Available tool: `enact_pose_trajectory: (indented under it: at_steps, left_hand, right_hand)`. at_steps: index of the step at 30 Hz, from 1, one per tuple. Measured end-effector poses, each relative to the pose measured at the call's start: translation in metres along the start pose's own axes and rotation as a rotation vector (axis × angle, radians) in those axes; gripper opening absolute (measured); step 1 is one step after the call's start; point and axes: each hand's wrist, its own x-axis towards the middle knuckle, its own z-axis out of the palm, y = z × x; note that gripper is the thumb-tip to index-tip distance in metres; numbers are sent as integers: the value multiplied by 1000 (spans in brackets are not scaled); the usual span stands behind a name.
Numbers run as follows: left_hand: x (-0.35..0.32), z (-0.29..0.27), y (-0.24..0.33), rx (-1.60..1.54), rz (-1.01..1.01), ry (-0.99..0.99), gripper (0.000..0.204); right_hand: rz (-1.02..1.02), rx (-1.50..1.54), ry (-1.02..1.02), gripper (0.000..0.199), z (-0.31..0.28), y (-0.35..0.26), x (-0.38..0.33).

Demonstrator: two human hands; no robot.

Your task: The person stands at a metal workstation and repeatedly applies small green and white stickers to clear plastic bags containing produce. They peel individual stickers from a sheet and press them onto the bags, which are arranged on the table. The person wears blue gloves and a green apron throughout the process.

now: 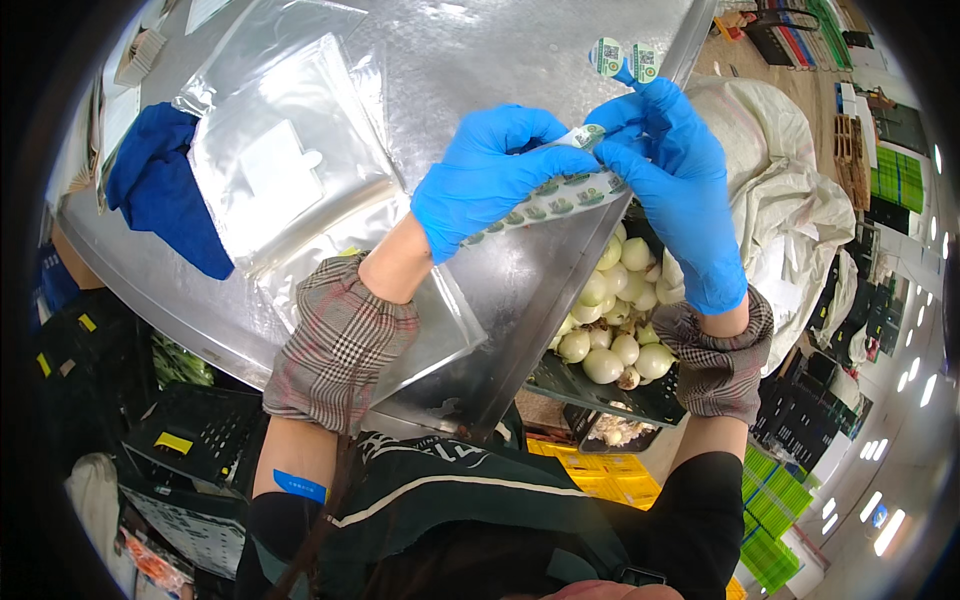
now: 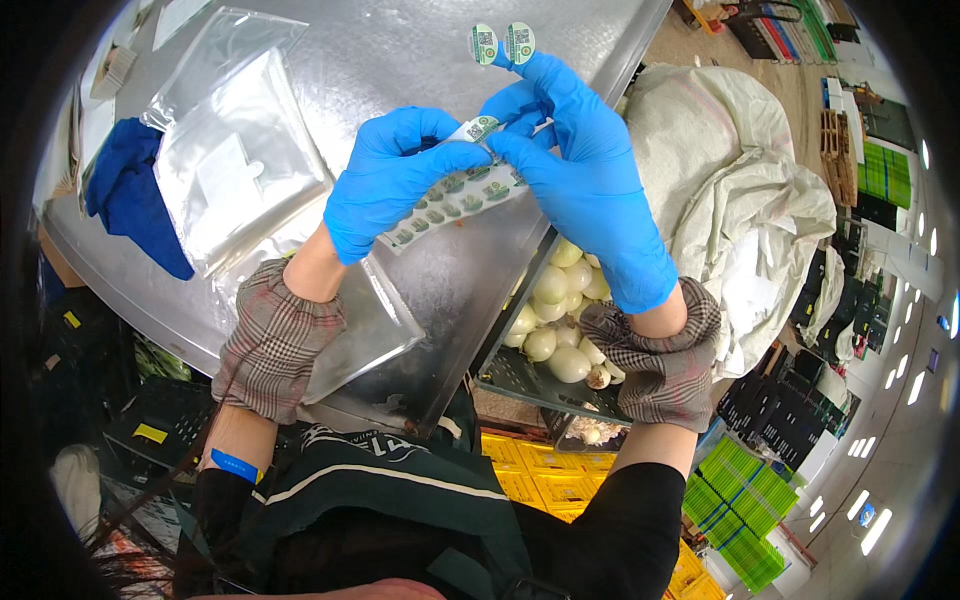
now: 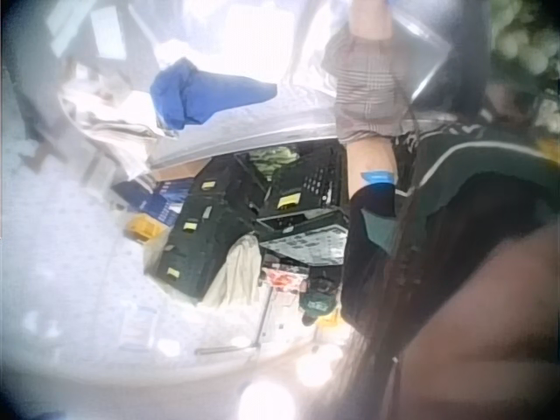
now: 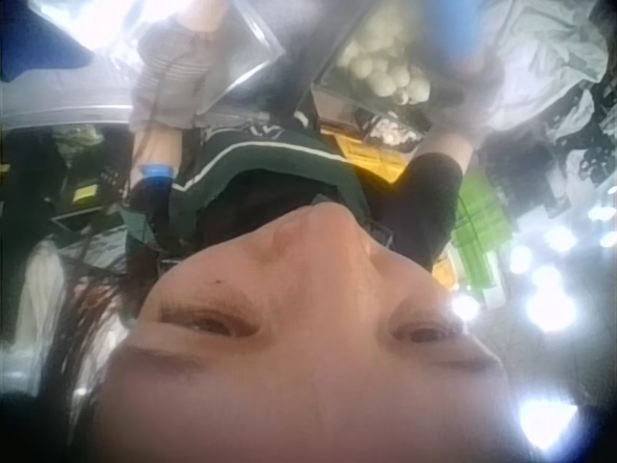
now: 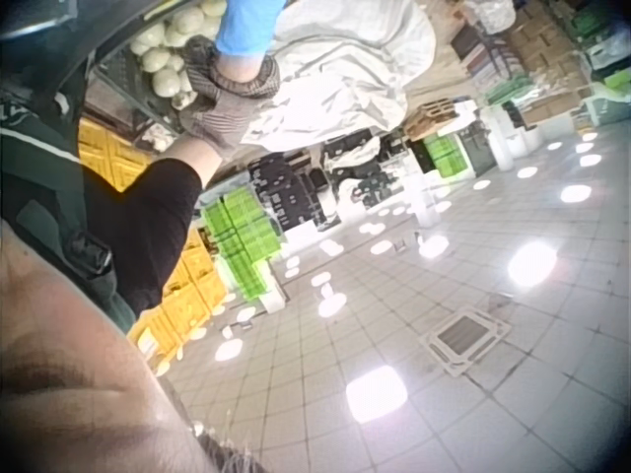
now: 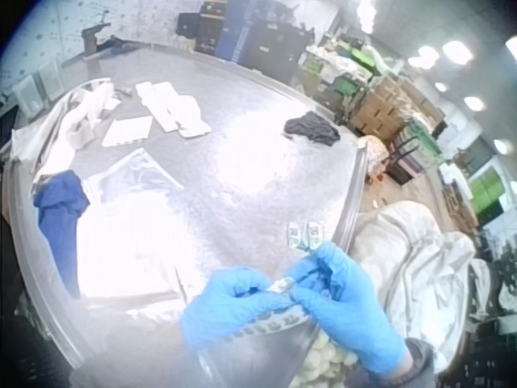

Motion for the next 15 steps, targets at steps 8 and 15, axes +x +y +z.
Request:
enact_pose_trajectory:
  at_steps: [8,15]
  left_hand:
    - [16,5,0,168,-173,-5,25]
    - [29,-10,-20,466,62,121,52]
  right_hand:
    - [-255,-379,233,43,1,12,-1]
    - [7,111,317,43,6,-10,1]
